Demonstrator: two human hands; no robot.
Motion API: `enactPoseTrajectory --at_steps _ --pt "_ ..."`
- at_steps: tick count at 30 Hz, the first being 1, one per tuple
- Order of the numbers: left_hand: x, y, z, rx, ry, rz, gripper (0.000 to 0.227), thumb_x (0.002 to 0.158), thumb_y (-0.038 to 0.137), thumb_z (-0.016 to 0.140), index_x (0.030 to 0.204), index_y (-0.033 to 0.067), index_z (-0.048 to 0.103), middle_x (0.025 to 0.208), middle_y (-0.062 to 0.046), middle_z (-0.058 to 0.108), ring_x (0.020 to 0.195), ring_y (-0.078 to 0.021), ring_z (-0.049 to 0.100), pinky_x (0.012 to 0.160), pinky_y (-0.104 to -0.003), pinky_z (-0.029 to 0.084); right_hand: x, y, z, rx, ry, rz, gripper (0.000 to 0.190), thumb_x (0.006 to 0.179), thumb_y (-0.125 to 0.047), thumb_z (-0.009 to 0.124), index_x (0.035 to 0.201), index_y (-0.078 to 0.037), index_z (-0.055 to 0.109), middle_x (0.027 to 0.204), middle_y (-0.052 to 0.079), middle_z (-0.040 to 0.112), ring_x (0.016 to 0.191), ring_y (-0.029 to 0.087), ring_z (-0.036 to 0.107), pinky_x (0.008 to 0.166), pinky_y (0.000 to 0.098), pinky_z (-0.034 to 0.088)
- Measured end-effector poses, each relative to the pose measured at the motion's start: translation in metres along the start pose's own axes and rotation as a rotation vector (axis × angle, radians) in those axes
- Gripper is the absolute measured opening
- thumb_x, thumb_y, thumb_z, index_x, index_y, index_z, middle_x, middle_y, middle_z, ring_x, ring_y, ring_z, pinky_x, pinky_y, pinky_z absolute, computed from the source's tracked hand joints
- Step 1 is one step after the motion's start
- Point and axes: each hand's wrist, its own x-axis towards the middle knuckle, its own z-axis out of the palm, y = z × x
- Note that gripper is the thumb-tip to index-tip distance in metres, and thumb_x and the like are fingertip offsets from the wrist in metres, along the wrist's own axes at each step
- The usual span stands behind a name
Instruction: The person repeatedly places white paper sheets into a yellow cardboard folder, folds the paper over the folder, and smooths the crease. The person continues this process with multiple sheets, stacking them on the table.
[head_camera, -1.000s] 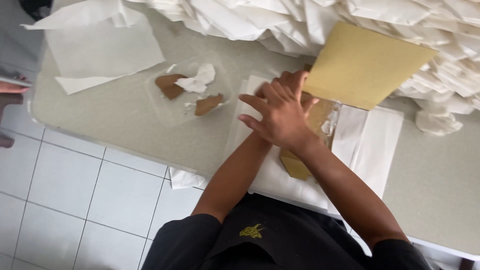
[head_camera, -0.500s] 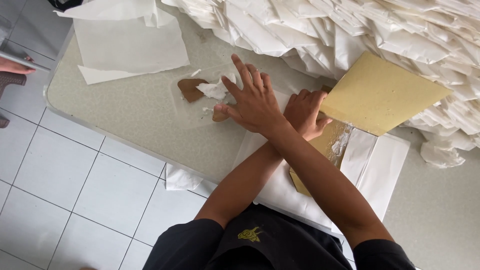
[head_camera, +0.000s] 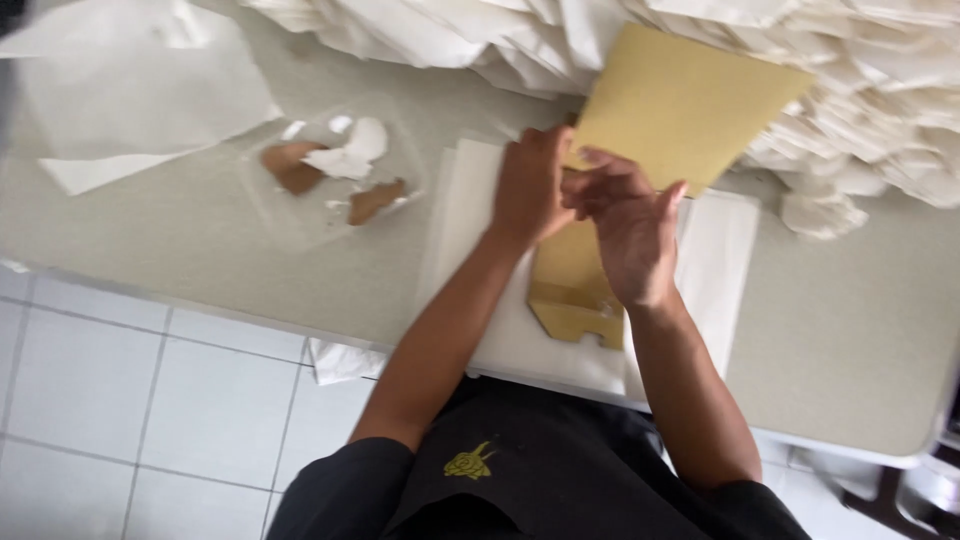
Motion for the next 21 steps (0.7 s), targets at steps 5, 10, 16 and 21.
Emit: enactPoseTrajectory --at_steps 5,10,16,21 --pt "0.003 0.015 -0.025 -0.111 -0.005 -0.024 0.071 0.066 0.036 0.089 0.122 0.0087 0.055 0.099 -0.015 0.061 0.092 -0.0369 0.064 0.081 -0.048 0.046 -0.065 -0.028 -0.045 -0.650 0.273 -0.135 0.082 0.106 -0.066 0.013 0.154 -0.003 0.030 0.114 0.016 0.066 0.108 0.028 0.065 0.088 0.0332 0.043" --pt "0.004 0.018 -0.028 -0.048 -0.029 -0.009 0.056 0.079 0.041 0.084 0.112 0.0089 0.053 0.094 -0.007 0.059 0.089 -0.0270 0.054 0.081 -0.042 0.044 -0.098 -0.017 -0.058 -0.951 0.166 -0.251 0.076 0.112 -0.061 0.030 0.164 -0.013 0.001 0.128 0.029 0.063 0.110 0.041 0.072 0.093 0.0532 0.057" --pt "0.003 0.019 -0.028 -0.050 0.011 0.035 0.058 0.076 0.035 0.090 0.110 0.0094 0.050 0.089 -0.004 0.054 0.087 -0.0265 0.053 0.080 -0.042 0.043 -0.113 0.001 -0.061 -1.022 0.160 -0.217 0.078 0.109 -0.064 0.028 0.163 -0.017 -0.003 0.136 0.021 0.064 0.113 0.033 0.076 0.058 0.0347 0.050" --pt "0.000 0.016 -0.025 -0.088 0.043 0.024 0.078 0.079 0.035 0.092 0.135 0.0064 0.045 0.119 -0.010 0.063 0.105 -0.0294 0.062 0.090 -0.043 0.049 -0.113 0.009 -0.067 -0.987 0.158 -0.273 0.078 0.110 -0.060 0.034 0.164 -0.011 0.005 0.125 0.022 0.065 0.110 0.036 0.074 0.085 0.0434 0.059"
